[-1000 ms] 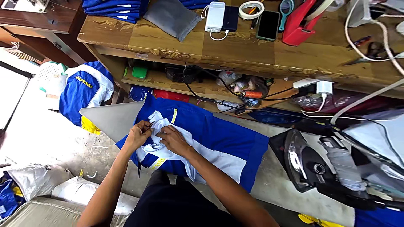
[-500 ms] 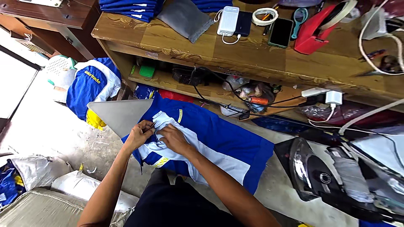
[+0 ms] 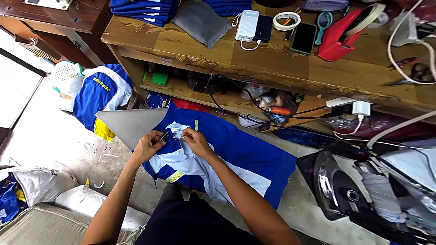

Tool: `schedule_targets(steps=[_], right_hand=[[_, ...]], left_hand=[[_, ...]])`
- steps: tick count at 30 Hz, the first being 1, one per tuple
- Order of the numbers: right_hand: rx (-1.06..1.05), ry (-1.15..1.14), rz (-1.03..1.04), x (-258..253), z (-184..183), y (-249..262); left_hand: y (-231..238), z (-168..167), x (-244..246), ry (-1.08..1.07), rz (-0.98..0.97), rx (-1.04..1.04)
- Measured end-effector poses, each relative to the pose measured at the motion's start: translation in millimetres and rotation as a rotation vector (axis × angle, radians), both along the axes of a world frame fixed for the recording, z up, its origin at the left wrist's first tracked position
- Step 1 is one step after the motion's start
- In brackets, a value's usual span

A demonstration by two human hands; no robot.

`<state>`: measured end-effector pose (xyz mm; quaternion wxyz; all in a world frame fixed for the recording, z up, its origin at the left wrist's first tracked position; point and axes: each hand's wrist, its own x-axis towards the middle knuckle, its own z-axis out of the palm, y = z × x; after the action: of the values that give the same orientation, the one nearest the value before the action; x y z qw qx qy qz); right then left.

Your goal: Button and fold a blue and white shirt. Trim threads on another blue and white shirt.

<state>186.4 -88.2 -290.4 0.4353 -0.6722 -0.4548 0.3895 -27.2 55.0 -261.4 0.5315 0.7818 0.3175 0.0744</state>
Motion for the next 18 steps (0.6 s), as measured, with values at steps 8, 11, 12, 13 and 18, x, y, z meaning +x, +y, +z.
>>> schedule_targets(steps=[8, 11, 12, 13, 18], right_hand=[[0.075, -0.008, 0.01, -0.6, 11.1, 2.4], [0.086, -0.047, 0.024, -0.1, 12.7, 3.4], [0.09, -0.051, 0.022, 0.1, 12.9, 3.9], [0.092, -0.051, 0.018, 0.1, 13.0, 4.4], [0.082, -0.051, 0.015, 1.7, 13.4, 4.5]], left_hand=[[-20.7, 39.3, 27.9, 0.23, -0.231, 0.516], [-22.8, 49.8, 39.5, 0.356, -0.269, 0.521], [-22.4, 50.5, 41.7, 0.379, -0.278, 0.516], [-22.1, 50.5, 43.1, 0.389, -0.284, 0.511], [-22.2, 46.8, 47.2, 0.376, -0.298, 0.509]])
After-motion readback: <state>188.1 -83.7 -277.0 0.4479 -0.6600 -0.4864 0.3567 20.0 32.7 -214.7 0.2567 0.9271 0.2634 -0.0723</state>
